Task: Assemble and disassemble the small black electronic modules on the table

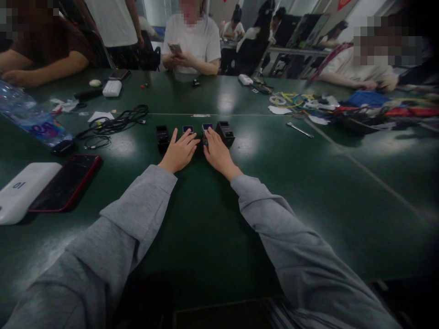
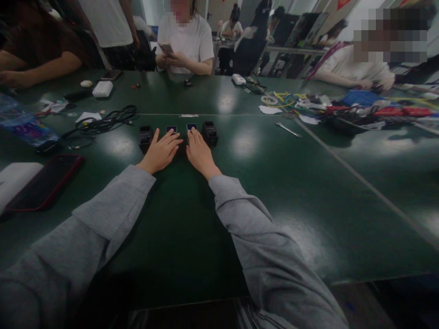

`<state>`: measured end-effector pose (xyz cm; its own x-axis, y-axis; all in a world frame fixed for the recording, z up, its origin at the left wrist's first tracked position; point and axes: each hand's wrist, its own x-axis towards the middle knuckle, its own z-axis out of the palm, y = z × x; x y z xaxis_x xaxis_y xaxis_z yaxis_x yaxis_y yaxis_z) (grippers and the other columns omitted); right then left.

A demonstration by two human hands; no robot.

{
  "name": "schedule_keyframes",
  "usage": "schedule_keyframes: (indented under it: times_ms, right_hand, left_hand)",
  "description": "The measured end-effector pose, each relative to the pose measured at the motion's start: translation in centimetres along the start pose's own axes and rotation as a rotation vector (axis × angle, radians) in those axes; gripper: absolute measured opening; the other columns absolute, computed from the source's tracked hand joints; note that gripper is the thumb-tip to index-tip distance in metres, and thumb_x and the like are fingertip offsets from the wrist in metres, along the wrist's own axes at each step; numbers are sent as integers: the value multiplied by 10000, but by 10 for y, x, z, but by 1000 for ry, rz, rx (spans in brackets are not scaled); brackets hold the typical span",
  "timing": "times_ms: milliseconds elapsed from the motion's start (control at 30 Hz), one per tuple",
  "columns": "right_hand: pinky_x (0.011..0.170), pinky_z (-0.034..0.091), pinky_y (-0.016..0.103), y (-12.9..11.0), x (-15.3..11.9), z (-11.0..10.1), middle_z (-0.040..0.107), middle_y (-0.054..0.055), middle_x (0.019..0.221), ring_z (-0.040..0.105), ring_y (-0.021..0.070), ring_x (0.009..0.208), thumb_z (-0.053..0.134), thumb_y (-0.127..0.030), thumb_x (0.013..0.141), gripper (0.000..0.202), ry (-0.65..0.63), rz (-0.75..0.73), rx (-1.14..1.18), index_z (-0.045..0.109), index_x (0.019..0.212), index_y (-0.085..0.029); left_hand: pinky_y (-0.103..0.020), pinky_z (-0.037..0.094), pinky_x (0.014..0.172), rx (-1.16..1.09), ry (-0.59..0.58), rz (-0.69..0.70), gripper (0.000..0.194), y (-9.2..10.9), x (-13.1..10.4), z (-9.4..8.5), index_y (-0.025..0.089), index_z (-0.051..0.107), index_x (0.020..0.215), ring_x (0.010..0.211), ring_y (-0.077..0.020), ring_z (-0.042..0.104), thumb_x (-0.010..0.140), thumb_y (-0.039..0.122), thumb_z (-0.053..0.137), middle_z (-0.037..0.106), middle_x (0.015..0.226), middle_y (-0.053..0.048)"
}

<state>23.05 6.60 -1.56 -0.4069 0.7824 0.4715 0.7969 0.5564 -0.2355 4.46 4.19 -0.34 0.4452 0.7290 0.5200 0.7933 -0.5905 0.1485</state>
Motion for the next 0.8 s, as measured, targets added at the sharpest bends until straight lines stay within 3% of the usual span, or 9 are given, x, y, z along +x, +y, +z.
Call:
schedule_keyframes:
  times_ms: [133, 267, 333, 400, 467, 533, 633, 800]
  right_hand:
    - [1251, 263, 450, -9, -3, -3, 323, 191, 1582, 260, 256, 1498, 396, -153, 963, 542, -5, -3, -31, 381, 1492, -35]
    - [1236, 258, 490, -6, -1, -18, 307, 125, 1605, 247, 231, 1503, 334, -251, 1022, 500, 164, 31, -55, 378, 1507, -138]
    - [1228, 238, 542, 5, 0, -23, 270, 94, 1625, 203, 239, 1519, 305, -266, 1031, 498, 242, 94, -70, 361, 1520, -190]
    - [1216, 229, 584, 19, 1, -21, 271, 113, 1624, 187, 269, 1523, 324, -272, 1023, 505, 235, 175, -72, 367, 1518, -182]
    - [1205, 241, 603, 32, 1, -15, 320, 151, 1597, 226, 300, 1508, 354, -261, 1006, 514, 177, 241, -68, 392, 1505, -142]
    - [1198, 272, 596, 40, 0, -7, 373, 172, 1565, 284, 315, 1484, 361, -232, 990, 519, 144, 261, -68, 413, 1491, -108]
    - [1185, 323, 577, 41, -2, 0, 392, 165, 1555, 323, 317, 1465, 349, -206, 979, 527, 162, 240, -80, 420, 1491, -103]
    - [1180, 325, 574, 31, -6, -3, 389, 184, 1552, 330, 335, 1457, 358, -205, 976, 530, 157, 237, -118, 416, 1485, -72]
  left_hand:
    - [-687, 21, 1234, -20, 38, -6, 414, 5, -1, -6, 270, 594, 1353, 1478, -287, 378, 1009, 296, 366, 561, 1475, -66]
    - [-670, -73, 1232, 3, 176, -79, 414, 8, -11, -18, 323, 551, 1391, 1532, -294, 255, 1002, 368, 415, 461, 1561, -19]
    - [-649, -55, 1244, 18, 259, -159, 449, 1, -17, -20, 324, 513, 1425, 1552, -294, 187, 990, 413, 445, 412, 1593, -13]
    - [-653, 41, 1247, 30, 298, -246, 487, -12, -22, -17, 280, 503, 1436, 1551, -303, 186, 994, 467, 418, 417, 1590, -48]
    - [-624, 219, 1226, 14, 258, -298, 519, -25, -24, -12, 218, 556, 1380, 1511, -299, 301, 1015, 502, 322, 502, 1525, -101]
    - [-588, 312, 1196, 1, 196, -300, 567, -34, -25, -7, 183, 611, 1311, 1472, -301, 376, 1017, 532, 274, 537, 1490, -124]
    - [-577, 323, 1190, -18, 150, -278, 601, -36, -24, -7, 163, 619, 1297, 1457, -301, 397, 1012, 558, 268, 536, 1489, -134]
    - [-637, 251, 1196, -30, 172, -295, 555, -28, -25, -10, 210, 616, 1307, 1449, -322, 405, 1007, 547, 294, 538, 1490, -118]
